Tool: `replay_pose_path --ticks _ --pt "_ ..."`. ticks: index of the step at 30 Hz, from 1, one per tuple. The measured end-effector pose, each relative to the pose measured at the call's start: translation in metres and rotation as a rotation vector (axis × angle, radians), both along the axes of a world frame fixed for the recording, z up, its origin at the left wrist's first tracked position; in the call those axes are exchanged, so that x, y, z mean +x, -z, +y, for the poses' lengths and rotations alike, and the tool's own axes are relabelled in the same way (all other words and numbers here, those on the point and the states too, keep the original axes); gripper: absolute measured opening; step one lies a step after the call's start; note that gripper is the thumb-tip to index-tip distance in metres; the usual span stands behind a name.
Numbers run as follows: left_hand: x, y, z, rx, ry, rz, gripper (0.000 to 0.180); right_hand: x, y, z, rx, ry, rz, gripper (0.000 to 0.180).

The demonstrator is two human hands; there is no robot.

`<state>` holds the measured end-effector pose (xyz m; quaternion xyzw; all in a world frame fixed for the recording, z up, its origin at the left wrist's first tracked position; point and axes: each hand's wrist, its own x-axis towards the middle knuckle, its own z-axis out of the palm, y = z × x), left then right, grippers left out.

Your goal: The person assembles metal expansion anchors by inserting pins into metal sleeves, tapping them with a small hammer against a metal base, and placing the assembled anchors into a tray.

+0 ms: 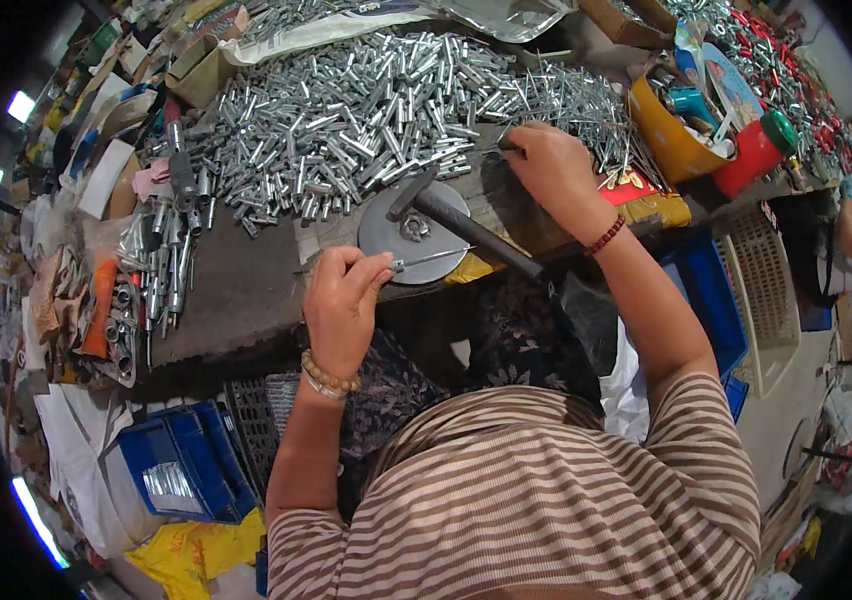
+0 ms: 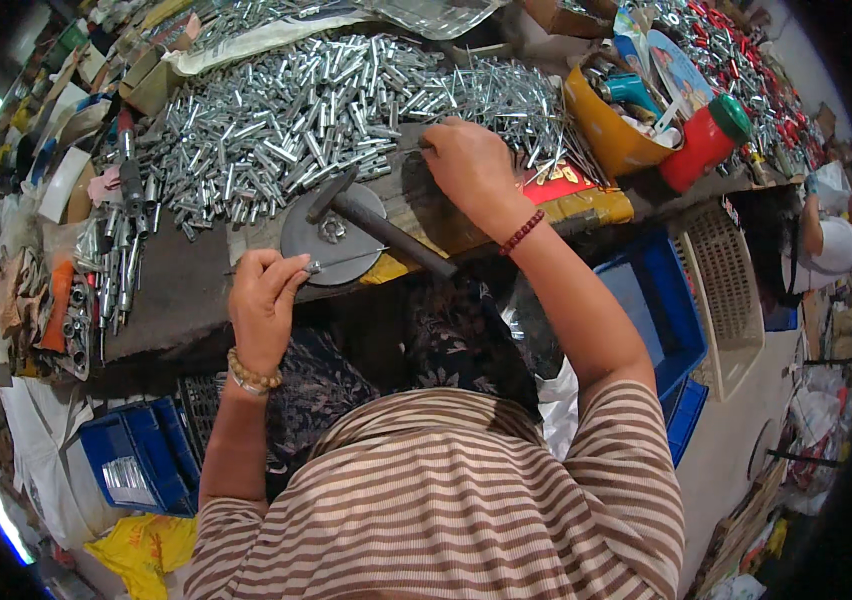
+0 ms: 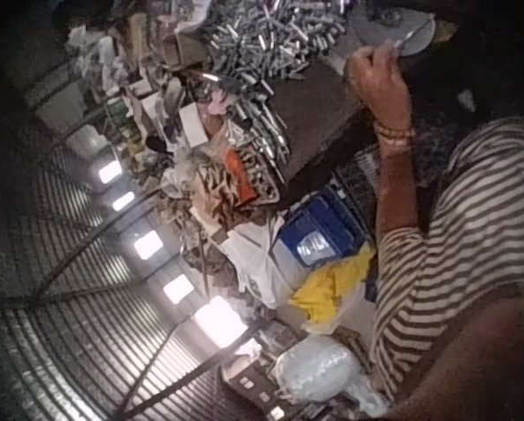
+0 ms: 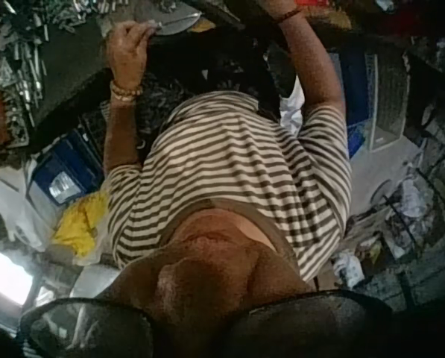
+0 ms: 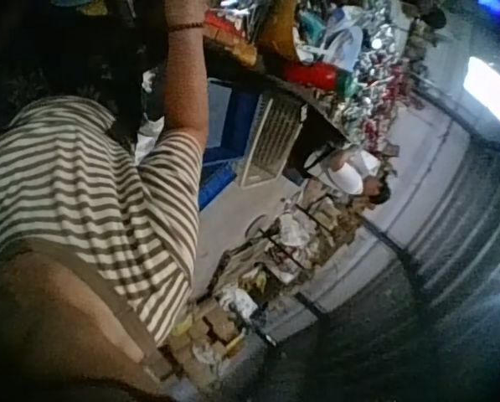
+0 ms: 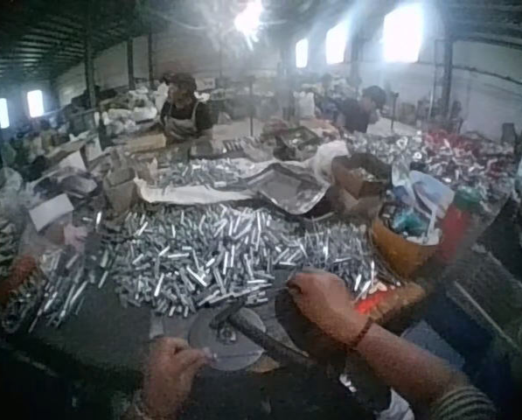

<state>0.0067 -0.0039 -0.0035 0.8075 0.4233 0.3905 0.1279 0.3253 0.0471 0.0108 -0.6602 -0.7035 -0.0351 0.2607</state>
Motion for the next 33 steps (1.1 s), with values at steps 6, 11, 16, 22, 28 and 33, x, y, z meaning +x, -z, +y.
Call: replay_pose_path --ticks 6,11,16,22,28,33 --pt "-0.001 0.003 -0.001 -0.01 -0.013 -0.029 0.022 -0.011 0.014 0.024 0.151 -0.181 -0.17 0.008" --pt "0.0 0.004 0.001 0.016 -0.009 -0.021 0.02 -0.029 -0.007 0.01 0.109 -0.139 -0.068 0.007" --pt "0.0 0.002 0.0 0.01 -0.019 -0.005 0.018 -0.077 -0.033 -0.03 0.032 -0.41 0.288 0.017" --pt "-0.005 0.007 0.003 0.05 -0.004 0.039 0.016 -0.126 -0.011 -0.043 -0.053 -0.584 0.582 0.033" --pt "-0.003 0.007 0.001 0.016 -0.004 -0.022 0.017 -0.115 -0.016 -0.052 -0.2 -0.494 0.683 0.045" --pt "-0.002 0.004 0.001 0.032 -0.01 -0.024 0.017 -0.115 -0.013 -0.051 -0.202 -0.508 0.617 0.046"
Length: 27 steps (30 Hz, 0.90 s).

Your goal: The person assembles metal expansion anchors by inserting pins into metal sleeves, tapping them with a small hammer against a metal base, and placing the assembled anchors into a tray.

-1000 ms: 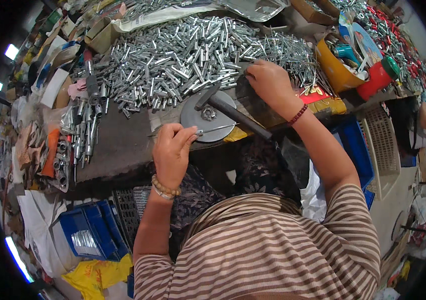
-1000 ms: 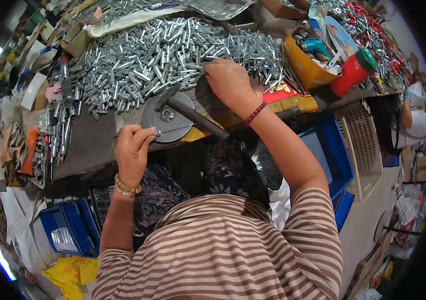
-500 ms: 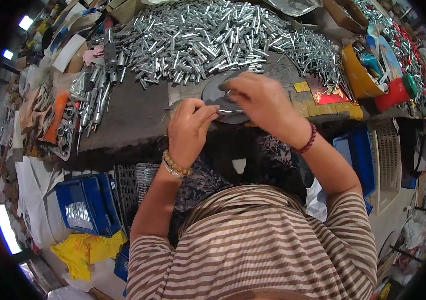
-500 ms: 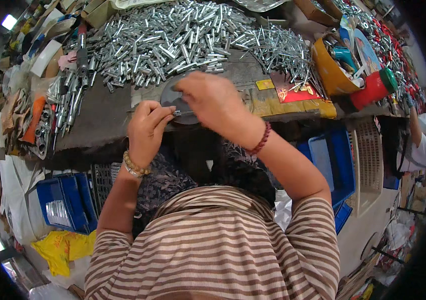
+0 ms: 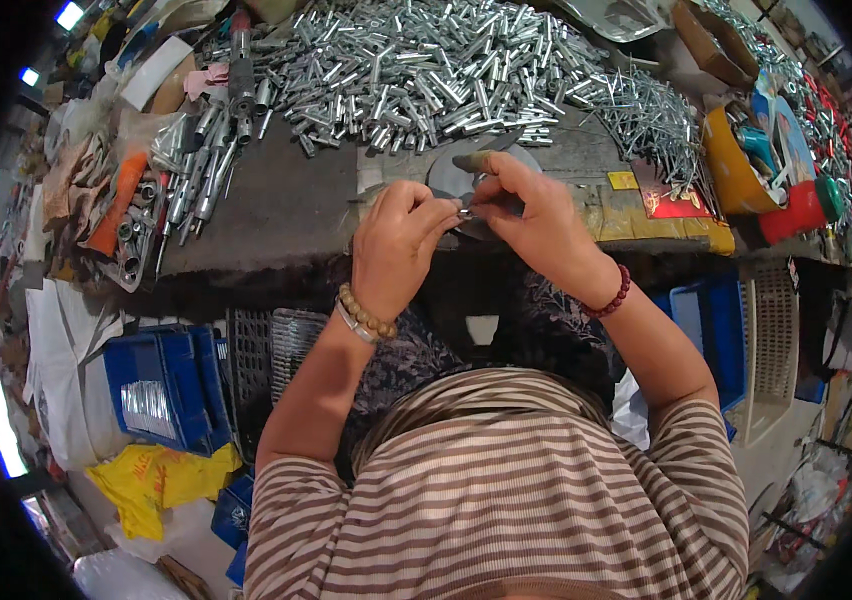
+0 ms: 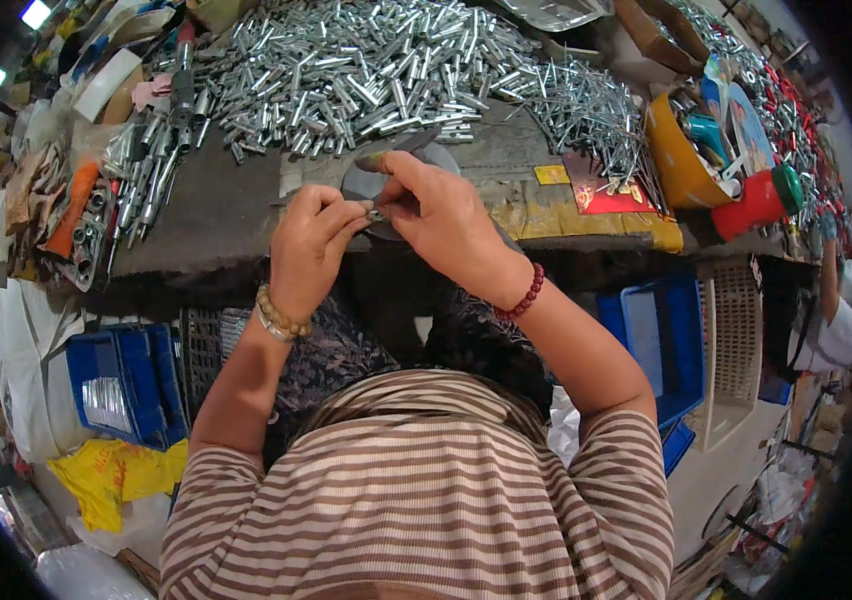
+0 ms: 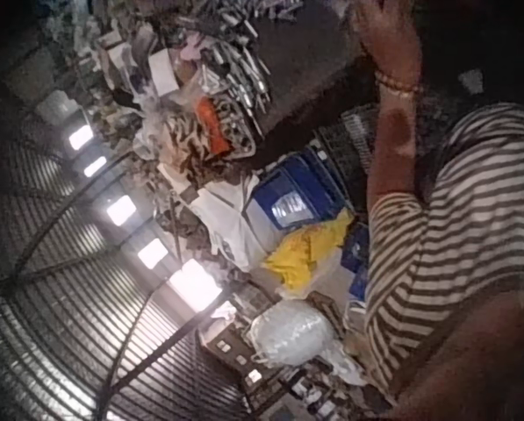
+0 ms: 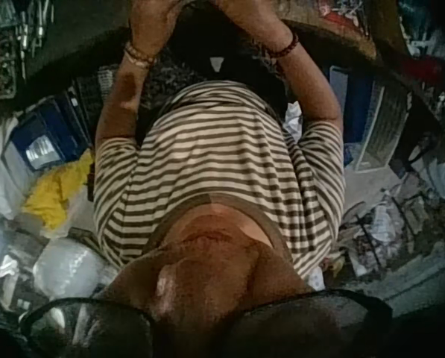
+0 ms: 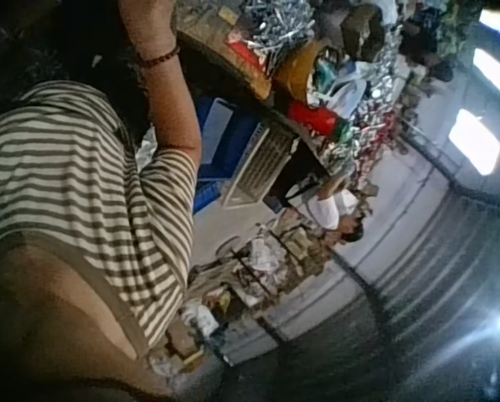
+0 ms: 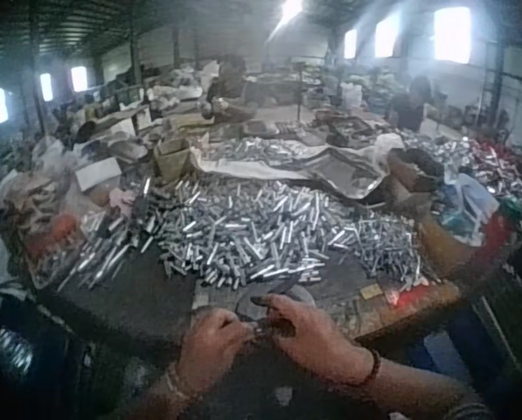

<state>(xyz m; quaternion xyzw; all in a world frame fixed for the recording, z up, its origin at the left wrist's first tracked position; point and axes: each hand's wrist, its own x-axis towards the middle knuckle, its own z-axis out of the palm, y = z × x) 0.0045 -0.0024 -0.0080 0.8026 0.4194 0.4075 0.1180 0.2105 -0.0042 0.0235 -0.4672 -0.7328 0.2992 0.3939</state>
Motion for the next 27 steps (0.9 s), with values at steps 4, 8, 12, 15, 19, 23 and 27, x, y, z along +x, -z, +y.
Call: replay_pose_path --ticks 4,8,12,15,19,23,27 --pt "0.0 0.0 0.001 0.007 0.003 0.005 0.016 -0.002 0.003 0.002 0.035 0.002 -0.007 0.044" --pt "-0.001 -0.001 0.001 0.003 0.001 0.025 0.015 -0.006 -0.003 0.002 0.133 -0.011 -0.116 0.036" --pt "0.001 0.003 0.003 0.054 -0.006 0.037 0.014 -0.013 -0.008 -0.003 0.298 0.022 -0.299 0.03" --pt "0.001 0.004 0.003 0.051 -0.012 0.033 0.013 -0.012 -0.01 -0.007 0.357 -0.012 -0.384 0.029" --pt "-0.001 0.002 0.001 -0.008 -0.009 0.028 0.016 0.01 -0.013 -0.009 0.378 0.126 -0.439 0.026" --pt "0.0 0.002 0.001 -0.036 0.037 -0.029 0.019 0.048 -0.007 -0.013 0.287 0.273 -0.616 0.025" --pt "-0.004 0.003 0.005 -0.027 0.06 -0.014 0.021 0.048 -0.011 -0.023 0.206 0.324 -0.493 0.027"
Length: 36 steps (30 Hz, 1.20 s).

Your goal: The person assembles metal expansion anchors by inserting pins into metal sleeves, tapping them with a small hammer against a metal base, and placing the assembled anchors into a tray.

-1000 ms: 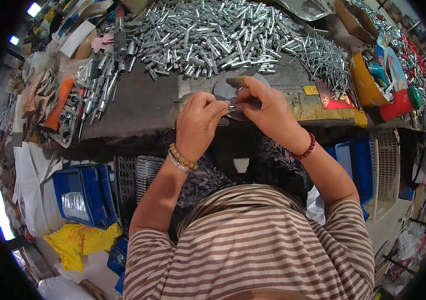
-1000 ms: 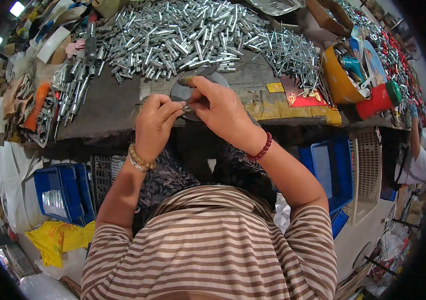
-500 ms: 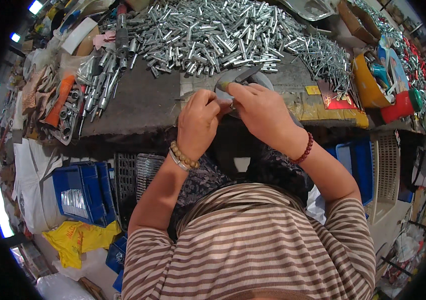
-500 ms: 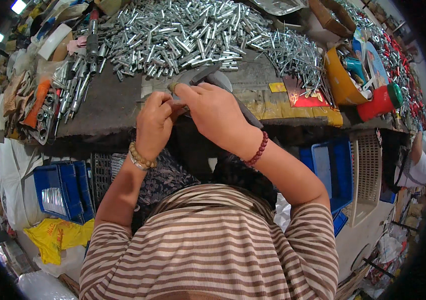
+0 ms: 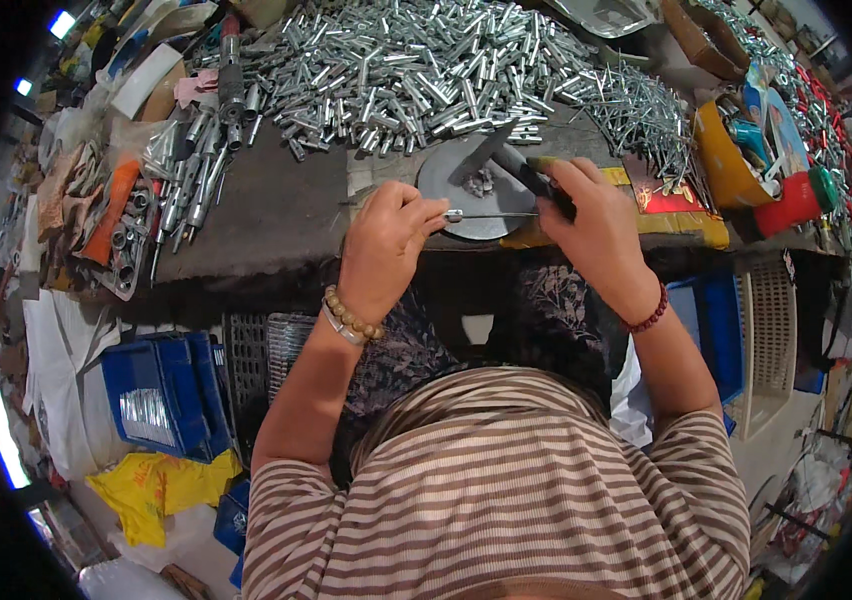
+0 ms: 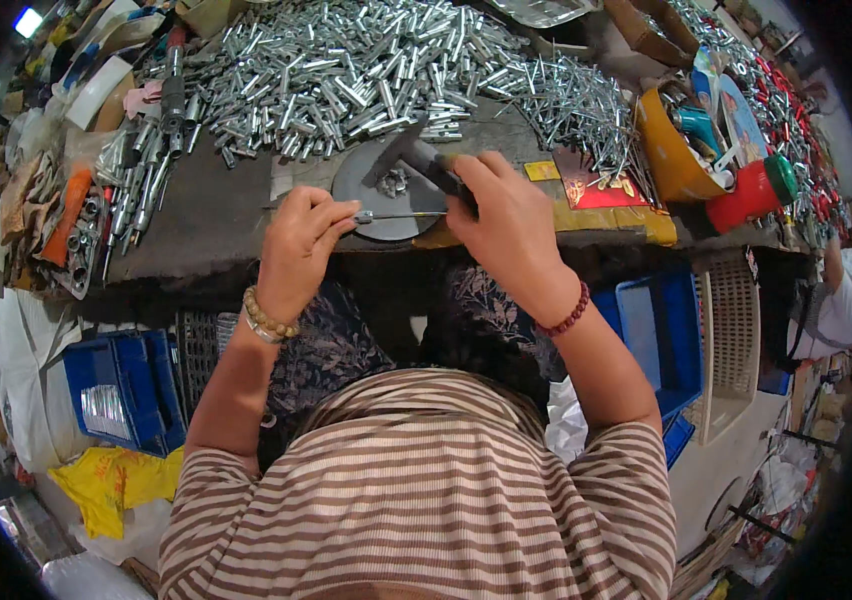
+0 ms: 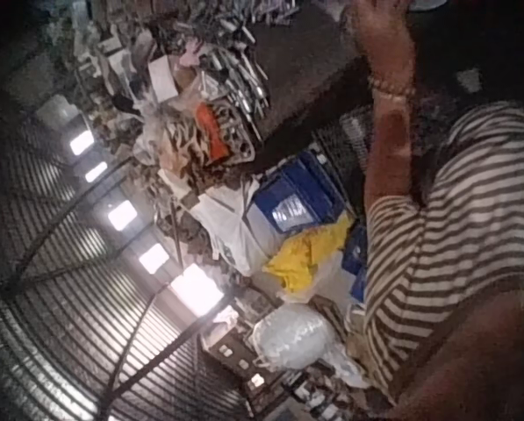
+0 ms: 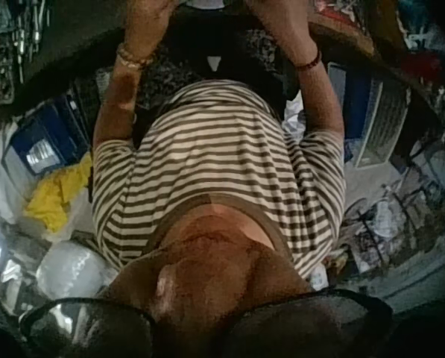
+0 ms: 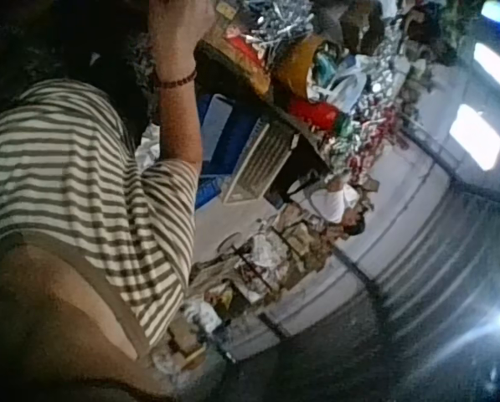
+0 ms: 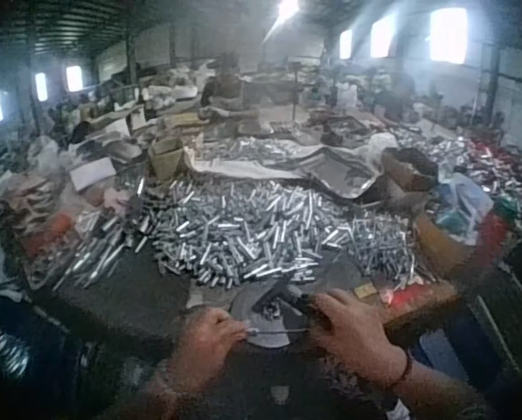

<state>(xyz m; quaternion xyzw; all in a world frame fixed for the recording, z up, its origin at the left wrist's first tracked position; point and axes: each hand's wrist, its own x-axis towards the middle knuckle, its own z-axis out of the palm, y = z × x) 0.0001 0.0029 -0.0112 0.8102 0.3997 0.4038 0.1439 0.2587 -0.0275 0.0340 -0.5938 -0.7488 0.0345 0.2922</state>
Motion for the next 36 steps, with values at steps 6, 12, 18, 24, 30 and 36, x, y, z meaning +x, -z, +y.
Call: replay_pose_path --ticks 6,12,18,24,30,36 --pt "-0.002 0.001 0.001 -0.013 0.038 -0.006 0.023 -0.011 -0.016 -0.033 0.116 -0.179 0.18 0.025" --pt "-0.002 0.0 0.001 -0.043 0.035 0.005 0.022 -0.01 -0.009 -0.042 -0.013 -0.217 0.009 0.027" --pt "-0.001 -0.007 -0.002 -0.093 0.03 -0.025 0.021 0.0 -0.006 -0.009 -0.009 -0.232 0.286 0.029" --pt "-0.001 -0.005 -0.003 -0.11 0.008 -0.049 0.02 -0.009 -0.01 -0.006 0.324 -0.158 -0.169 0.026" --pt "-0.003 -0.001 -0.005 -0.115 0.033 -0.078 0.03 -0.03 0.008 -0.037 -0.113 -0.152 0.004 0.022" --pt "0.014 0.0 -0.047 -0.397 -0.229 -0.392 0.043 -0.038 0.008 -0.047 -0.675 -0.18 0.602 0.023"
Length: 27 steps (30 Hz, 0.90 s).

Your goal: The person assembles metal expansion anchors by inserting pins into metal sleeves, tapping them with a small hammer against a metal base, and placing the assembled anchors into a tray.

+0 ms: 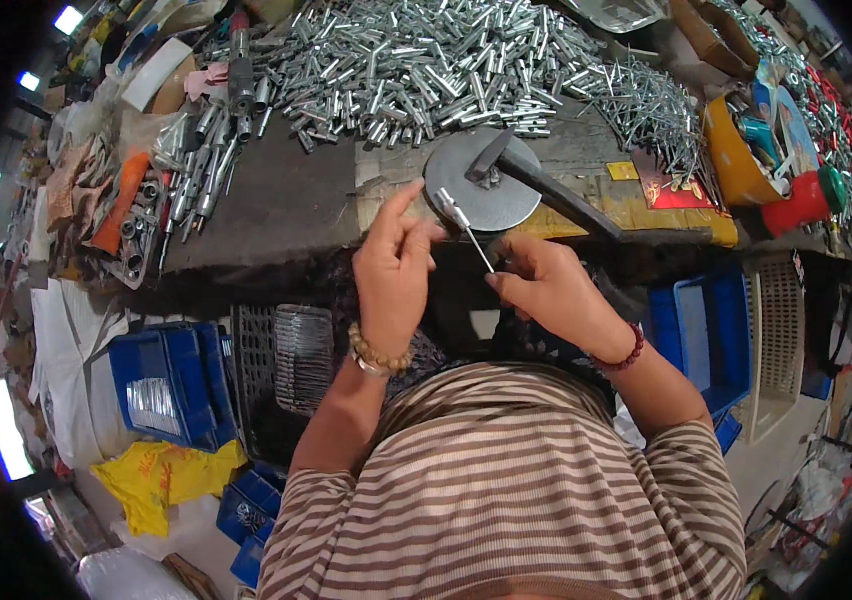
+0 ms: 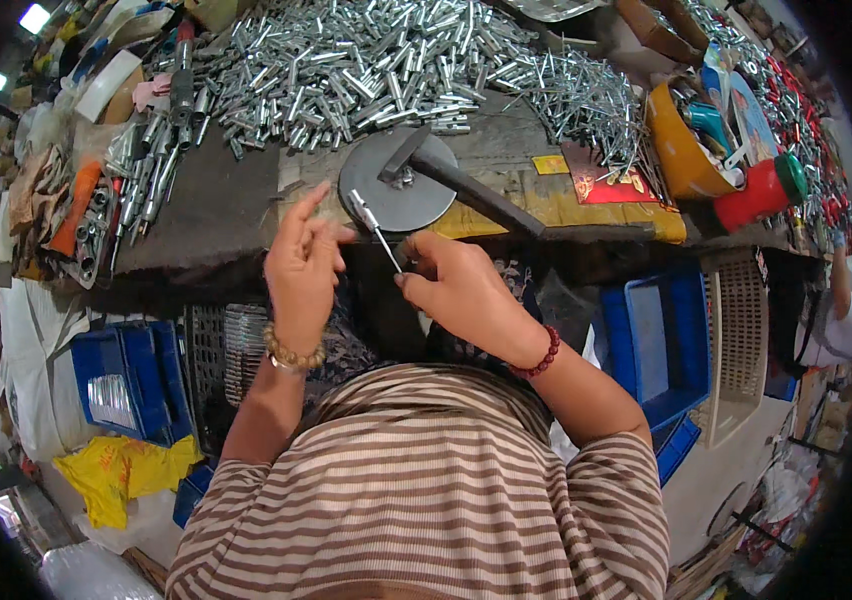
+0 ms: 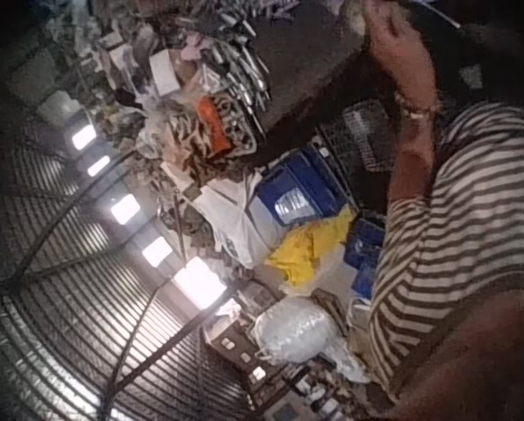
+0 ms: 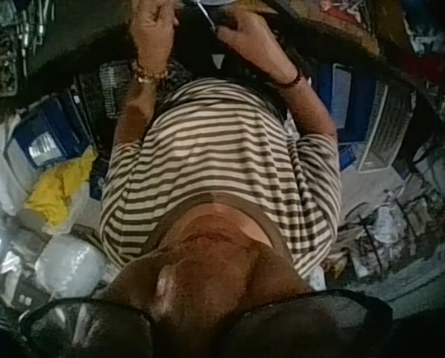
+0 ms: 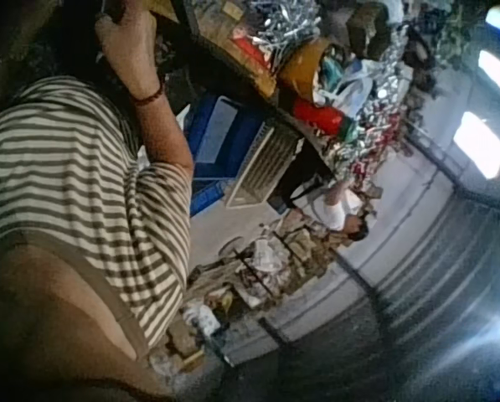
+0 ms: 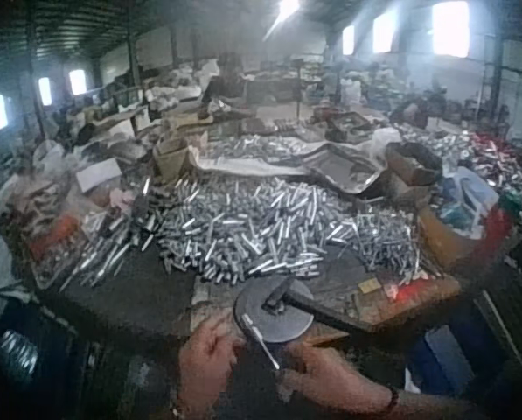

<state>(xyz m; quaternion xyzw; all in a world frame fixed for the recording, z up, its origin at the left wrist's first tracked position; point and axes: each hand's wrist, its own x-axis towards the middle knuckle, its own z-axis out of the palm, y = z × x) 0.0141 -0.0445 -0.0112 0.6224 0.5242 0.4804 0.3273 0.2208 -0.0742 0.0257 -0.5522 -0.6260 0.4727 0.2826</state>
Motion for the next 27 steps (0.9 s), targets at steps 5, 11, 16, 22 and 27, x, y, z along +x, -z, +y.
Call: replay_pose_path --ticks 5,11,16,22,27 --pt "0.009 0.005 -0.011 -0.381 0.127 -0.482 0.054 -0.011 -0.002 -0.008 -0.269 0.06 0.176 0.022" --pt "0.002 0.006 -0.021 -0.426 0.057 -0.677 0.061 -0.03 0.014 -0.02 -0.243 0.01 0.237 0.021" --pt "-0.02 0.004 -0.038 -0.371 -0.049 -0.686 0.067 -0.048 0.024 -0.027 -0.137 -0.1 0.172 0.025" --pt "-0.12 0.057 -0.092 -0.354 -0.443 -0.538 0.06 -0.05 0.036 -0.034 -0.279 -0.204 0.227 0.029" --pt "-0.246 0.18 -0.194 -0.574 -0.896 -0.468 0.057 -0.05 0.043 -0.036 -0.328 -0.221 0.167 0.025"
